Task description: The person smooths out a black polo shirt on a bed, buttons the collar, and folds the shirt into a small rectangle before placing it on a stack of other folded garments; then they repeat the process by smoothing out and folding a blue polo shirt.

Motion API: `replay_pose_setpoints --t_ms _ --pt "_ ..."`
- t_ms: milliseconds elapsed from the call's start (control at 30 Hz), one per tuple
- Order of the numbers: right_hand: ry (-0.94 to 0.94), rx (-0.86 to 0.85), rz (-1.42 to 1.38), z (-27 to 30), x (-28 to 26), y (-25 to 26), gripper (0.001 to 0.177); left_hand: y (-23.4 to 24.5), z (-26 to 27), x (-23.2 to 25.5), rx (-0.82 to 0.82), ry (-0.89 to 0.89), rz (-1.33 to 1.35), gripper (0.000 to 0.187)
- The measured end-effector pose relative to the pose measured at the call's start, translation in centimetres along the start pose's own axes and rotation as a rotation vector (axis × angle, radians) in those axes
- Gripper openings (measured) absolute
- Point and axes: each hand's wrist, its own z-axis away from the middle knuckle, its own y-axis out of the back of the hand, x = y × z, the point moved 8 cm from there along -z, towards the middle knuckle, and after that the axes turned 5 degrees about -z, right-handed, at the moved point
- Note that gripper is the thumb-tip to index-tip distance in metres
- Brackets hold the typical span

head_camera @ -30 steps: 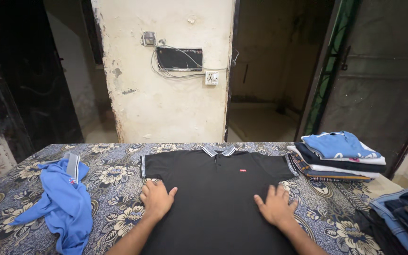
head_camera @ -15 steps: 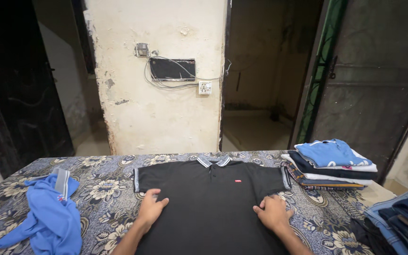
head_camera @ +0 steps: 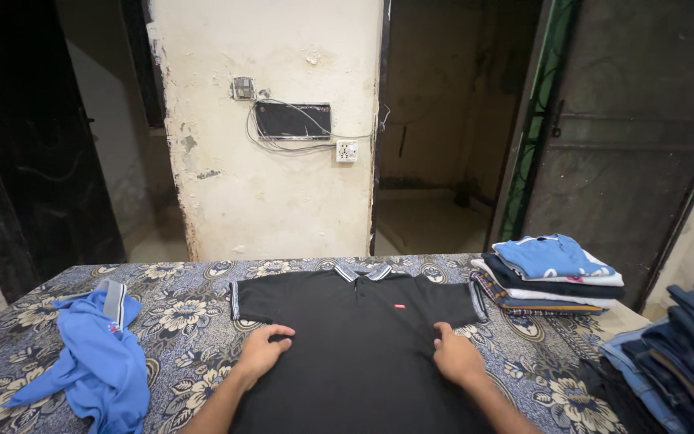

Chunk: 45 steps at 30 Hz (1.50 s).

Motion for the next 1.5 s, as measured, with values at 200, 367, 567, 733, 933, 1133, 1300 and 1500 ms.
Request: replay_pose_setpoints --t_ms 200,367,567,733,933,1133,1300,1500 --pt "-0.251 0.064 -0.774 -0.7 6.5 -0.6 0.061 -1.2 -0.3 -2.6 -0.176 0.21 0.549 0.034" --pt "-0.224 -0.109 -1.208 -0.7 3.1 2.9 0.067 2.3 1.4 2.8 -0.193 0.142 0.534 0.037" --pt "-0.057 -0.062 -1.442 1.3 -5.2 14.5 0.06 8.5 1.4 9.3 -0.14 0.007 0.466 0.033" --pt "0.072 -0.121 -0.799 2.4 -7.8 19.0 0.052 11.7 1.7 11.9 -0.174 0.022 0.309 0.035" --pt "0.064 0.042 -1.159 2.3 -6.2 24.0 0.044 15.4 3.0 15.9 -0.092 -0.194 0.731 0.047" --pt "0.437 0.084 -1.438 3.4 -5.4 29.9 0.053 19.3 4.4 20.0 -0.11 -0.513 0.766 0.053" --pt "0.328 0.09 -1.392 2.5 -7.9 30.5 0.057 19.0 4.0 22.1 -0.111 -0.392 0.697 0.061" --pt "-0.052 -0.063 -1.026 -1.9 -5.8 19.4 0.072 12.0 -1.3 12.3 -0.081 -0.122 0.678 0.069"
